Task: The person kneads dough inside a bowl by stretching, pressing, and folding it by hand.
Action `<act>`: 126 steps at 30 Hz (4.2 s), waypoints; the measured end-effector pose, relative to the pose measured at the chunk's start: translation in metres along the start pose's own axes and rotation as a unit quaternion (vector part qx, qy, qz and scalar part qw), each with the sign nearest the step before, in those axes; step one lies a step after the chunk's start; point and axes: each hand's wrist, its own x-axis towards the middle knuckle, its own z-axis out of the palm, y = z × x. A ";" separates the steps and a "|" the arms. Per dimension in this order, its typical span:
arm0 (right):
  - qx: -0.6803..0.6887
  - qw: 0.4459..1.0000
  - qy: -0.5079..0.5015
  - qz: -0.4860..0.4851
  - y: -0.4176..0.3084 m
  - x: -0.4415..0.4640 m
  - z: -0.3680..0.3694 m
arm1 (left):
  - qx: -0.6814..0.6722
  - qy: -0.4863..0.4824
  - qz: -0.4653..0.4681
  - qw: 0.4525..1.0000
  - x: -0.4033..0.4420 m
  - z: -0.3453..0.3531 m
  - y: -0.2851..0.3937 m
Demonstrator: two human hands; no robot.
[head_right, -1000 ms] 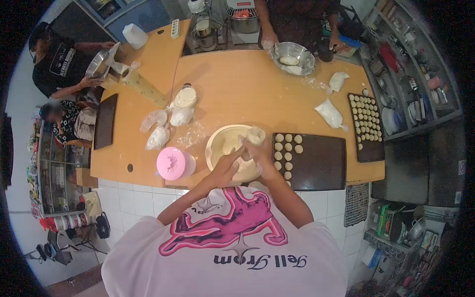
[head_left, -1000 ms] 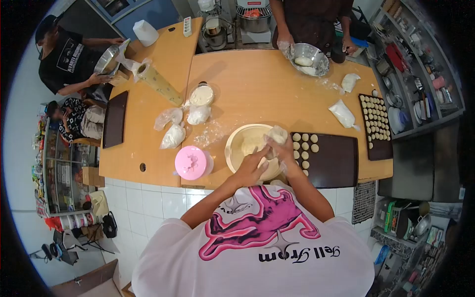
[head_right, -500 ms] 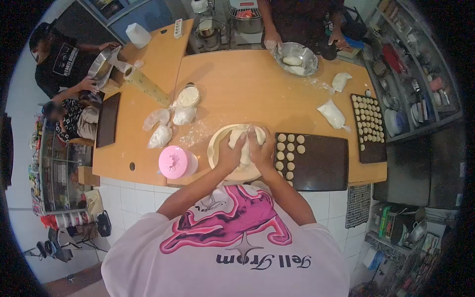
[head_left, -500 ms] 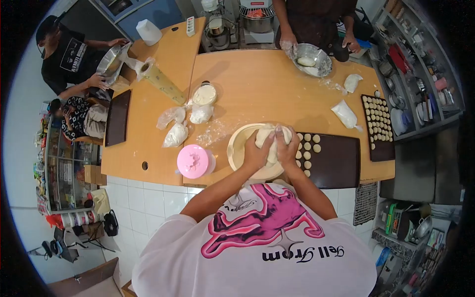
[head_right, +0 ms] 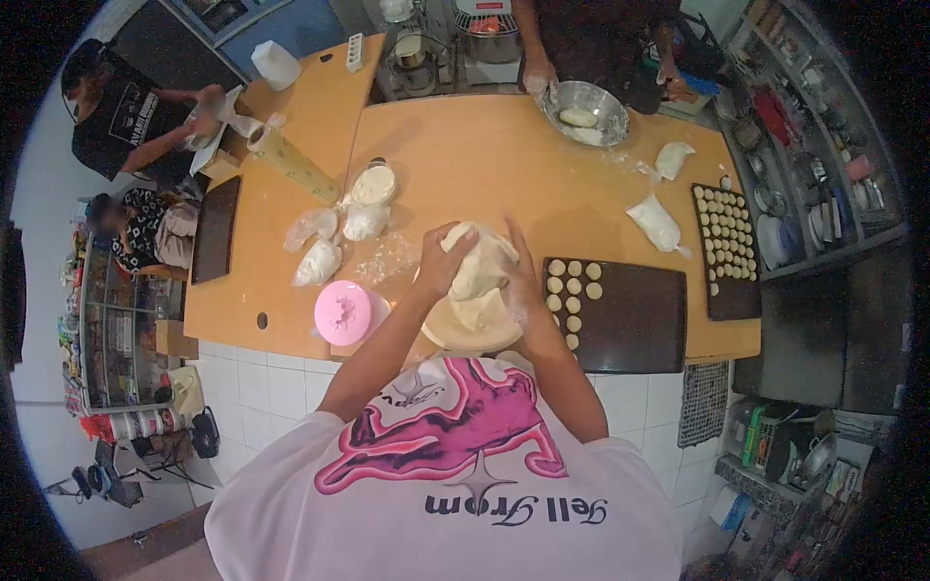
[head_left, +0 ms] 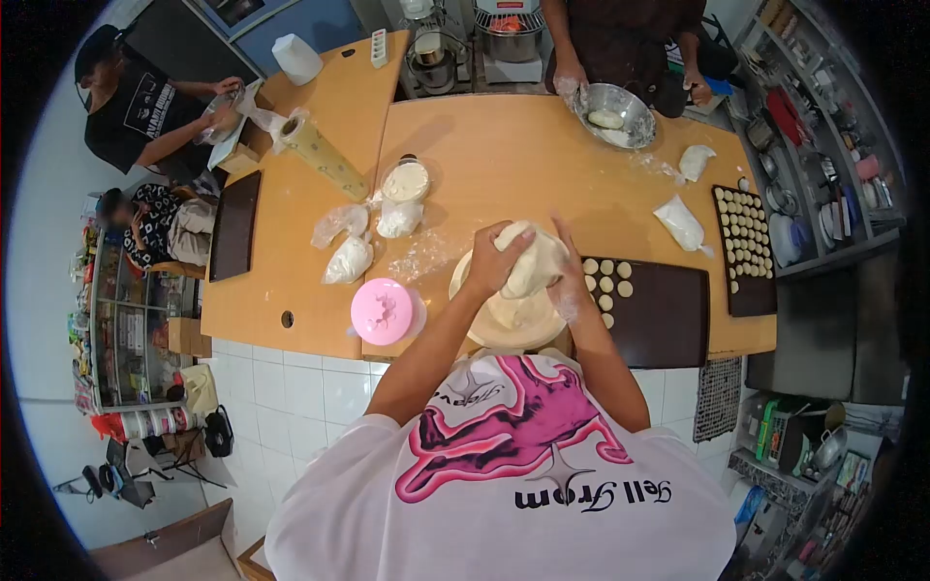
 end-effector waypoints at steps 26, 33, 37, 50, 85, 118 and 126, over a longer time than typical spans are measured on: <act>-0.376 0.901 0.190 -0.099 0.028 0.000 -0.040 | -0.154 0.060 -0.103 0.981 0.020 -0.027 -0.070; -0.521 0.833 0.059 -0.179 0.022 0.003 -0.042 | -0.203 0.067 -0.344 0.914 -0.011 -0.004 -0.029; -0.649 0.740 -0.173 -0.029 -0.011 -0.019 0.001 | -0.295 -0.035 -0.326 0.897 -0.011 -0.011 -0.039; -0.607 0.794 -0.020 -0.033 0.013 -0.014 -0.023 | 0.069 0.118 -0.064 0.989 -0.019 0.007 -0.057; -0.385 0.906 -0.125 0.123 0.006 -0.014 -0.010 | 0.028 0.194 0.046 0.980 0.000 0.002 -0.003; -0.846 0.489 -0.198 0.079 0.011 0.017 -0.047 | -0.187 0.209 -0.212 0.936 -0.054 -0.064 -0.049; -0.856 0.479 -0.195 -0.015 0.083 0.026 -0.082 | -0.084 0.210 -0.197 0.954 -0.084 -0.071 -0.072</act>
